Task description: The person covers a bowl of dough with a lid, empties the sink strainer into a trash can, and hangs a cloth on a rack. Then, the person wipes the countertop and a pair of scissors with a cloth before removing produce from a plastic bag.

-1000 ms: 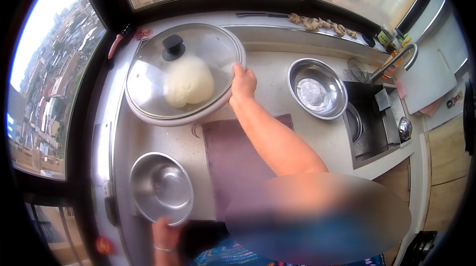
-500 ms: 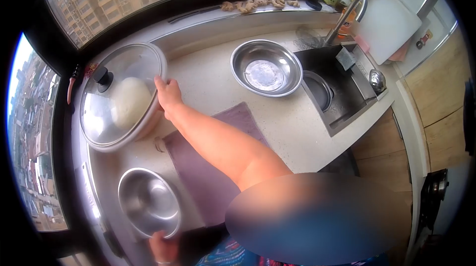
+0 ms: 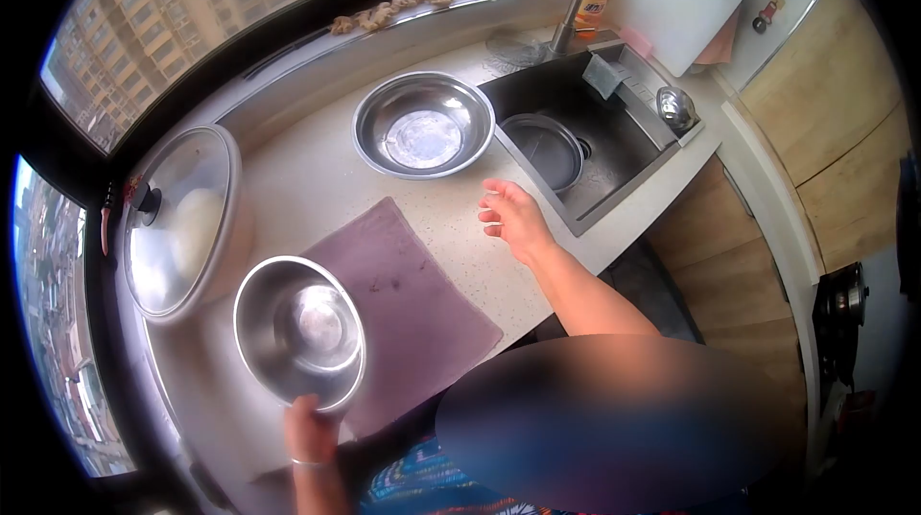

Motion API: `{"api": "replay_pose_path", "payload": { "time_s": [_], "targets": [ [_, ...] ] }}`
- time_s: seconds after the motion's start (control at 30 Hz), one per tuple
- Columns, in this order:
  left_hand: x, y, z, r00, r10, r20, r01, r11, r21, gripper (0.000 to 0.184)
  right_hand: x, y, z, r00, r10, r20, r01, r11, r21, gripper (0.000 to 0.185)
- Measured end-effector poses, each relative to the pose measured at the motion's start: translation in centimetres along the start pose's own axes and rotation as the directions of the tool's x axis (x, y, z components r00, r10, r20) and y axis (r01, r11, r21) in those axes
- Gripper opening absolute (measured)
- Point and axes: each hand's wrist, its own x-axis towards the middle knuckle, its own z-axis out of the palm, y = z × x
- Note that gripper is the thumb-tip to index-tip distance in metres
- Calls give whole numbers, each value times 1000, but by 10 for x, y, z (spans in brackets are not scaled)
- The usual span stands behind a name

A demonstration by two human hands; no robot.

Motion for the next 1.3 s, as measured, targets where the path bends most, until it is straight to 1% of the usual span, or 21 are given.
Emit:
{"api": "replay_pose_path", "payload": {
  "time_s": [0.03, 0.07, 0.17, 0.27, 0.33, 0.37, 0.47, 0.5, 0.57, 0.63, 0.77, 0.8, 0.83, 0.93, 0.97, 1.03, 1.07, 1.1, 1.17, 1.23, 1.3],
  "targets": [
    [4, -5, 13, 998, -44, 38, 45, 999, -9, 42, 3, -5, -29, 997, -13, -70, 14, 1000, 11, 38],
    [7, -13, 28, 998, -36, 45, 36, 999, -8, 43, 6, -9, -56, 992, -33, -124, 34, 999, 11, 37],
    [6, -30, 85, 1000, -8, 28, 8, 1000, -20, 44, 24, -24, -133, 977, -23, -211, 53, 989, 136, 32],
    [7, -47, 137, 1000, -9, 20, 9, 1000, -11, 42, 37, -47, -181, 980, 13, -196, 15, 990, 139, 29],
    [12, -56, 165, 1000, -25, 7, 25, 999, -26, 40, 45, -59, -206, 983, -25, -180, 49, 990, 131, 26],
    [14, -60, 181, 999, -6, 49, 8, 999, -41, 39, 50, -60, -218, 987, -13, -162, 35, 991, 132, 26],
    [26, -64, 221, 999, -20, 30, 22, 997, -68, 39, 62, -72, -250, 985, -17, -174, 37, 993, 113, 22],
    [34, -64, 227, 999, -18, 35, 20, 998, -62, 42, 65, -74, -256, 987, -14, -160, 33, 993, 116, 22],
    [45, -56, 248, 999, -12, 38, 13, 1000, -23, 38, 66, -77, -267, 989, -19, -145, 28, 998, 60, 20],
    [63, -45, 259, 998, -7, 59, 3, 998, 56, 31, 65, -78, -274, 990, -19, -141, 29, 997, 66, 19],
    [115, -23, 276, 996, 88, -10, -83, 973, 215, 24, 49, -74, -283, 988, -31, -150, 51, 989, 135, 18],
    [132, -19, 276, 996, 85, -3, -83, 974, 209, 22, 44, -73, -287, 986, -23, -163, 46, 989, 138, 17],
    [145, -14, 276, 998, 65, 4, -64, 963, 261, 20, 41, -72, -293, 982, -27, -187, 53, 989, 135, 17],
    [172, -10, 286, 995, 70, -66, -47, 951, 305, 17, 31, -71, -305, 973, -24, -229, 52, 991, 119, 15],
    [178, -9, 286, 997, 61, -56, -41, 950, 310, 17, 26, -71, -307, 970, -25, -243, 55, 991, 120, 15],
    [191, -3, 286, 994, -29, -104, 67, 921, 385, 17, 16, -71, -311, 938, -1, -346, 38, 994, 100, 15],
    [196, -3, 288, 988, -28, -153, 95, 888, 449, 19, 10, -69, -313, 934, 0, -356, 49, 991, 128, 15],
    [199, -3, 290, 990, -35, -137, 95, 887, 452, 19, 5, -65, -314, 929, -7, -371, 58, 990, 125, 15],
    [209, 0, 290, 981, -60, -185, 154, 817, 556, 19, -5, -57, -315, 932, -6, -362, 74, 982, 175, 15],
    [217, 1, 286, 984, -50, -168, 142, 790, 596, 19, -15, -56, -312, 921, -11, -389, 83, 982, 169, 14],
    [221, 2, 284, 985, 46, -169, 82, 733, 675, 22, -24, -56, -310, 913, -15, -407, 92, 981, 170, 15]
  ]
}}
